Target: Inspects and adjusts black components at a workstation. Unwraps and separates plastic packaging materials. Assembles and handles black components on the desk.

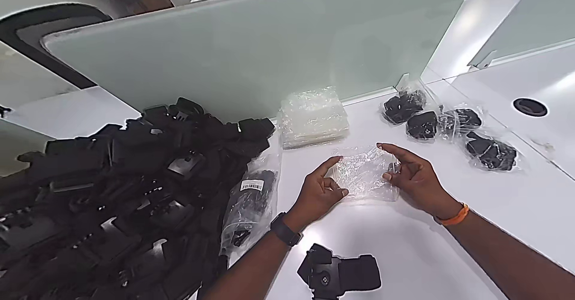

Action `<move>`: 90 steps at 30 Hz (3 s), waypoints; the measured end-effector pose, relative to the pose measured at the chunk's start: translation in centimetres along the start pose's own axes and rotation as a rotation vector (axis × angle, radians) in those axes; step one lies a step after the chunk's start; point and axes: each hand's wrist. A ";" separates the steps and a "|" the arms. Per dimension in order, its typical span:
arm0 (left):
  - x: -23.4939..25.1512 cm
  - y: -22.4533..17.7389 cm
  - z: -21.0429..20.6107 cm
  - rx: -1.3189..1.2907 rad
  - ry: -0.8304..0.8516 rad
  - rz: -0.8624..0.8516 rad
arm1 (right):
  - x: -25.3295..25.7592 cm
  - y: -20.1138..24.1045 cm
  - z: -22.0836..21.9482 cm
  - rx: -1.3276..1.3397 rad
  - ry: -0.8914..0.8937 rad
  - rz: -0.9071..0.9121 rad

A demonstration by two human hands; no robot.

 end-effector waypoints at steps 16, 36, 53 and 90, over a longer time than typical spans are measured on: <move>0.0 1.6 -0.5 0.379 -0.368 -0.098 | -1.0 1.4 0.8 -0.878 -0.234 0.693; -1.0 0.8 -1.5 0.558 -0.157 -0.230 | -2.0 0.1 -1.7 -1.255 0.166 0.562; -0.7 1.1 -0.7 0.337 -0.213 -0.398 | -2.2 -0.6 -1.7 -0.899 0.103 0.542; -1.5 -0.3 -1.3 0.128 0.233 -0.069 | -2.6 -0.1 -3.4 -0.014 0.251 -0.278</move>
Point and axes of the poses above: each hand's wrist, its own x-axis towards the middle knuckle, its own z-axis out of the back of the hand, y = z × x, and after that the axes turned 14 degrees about x, right-handed
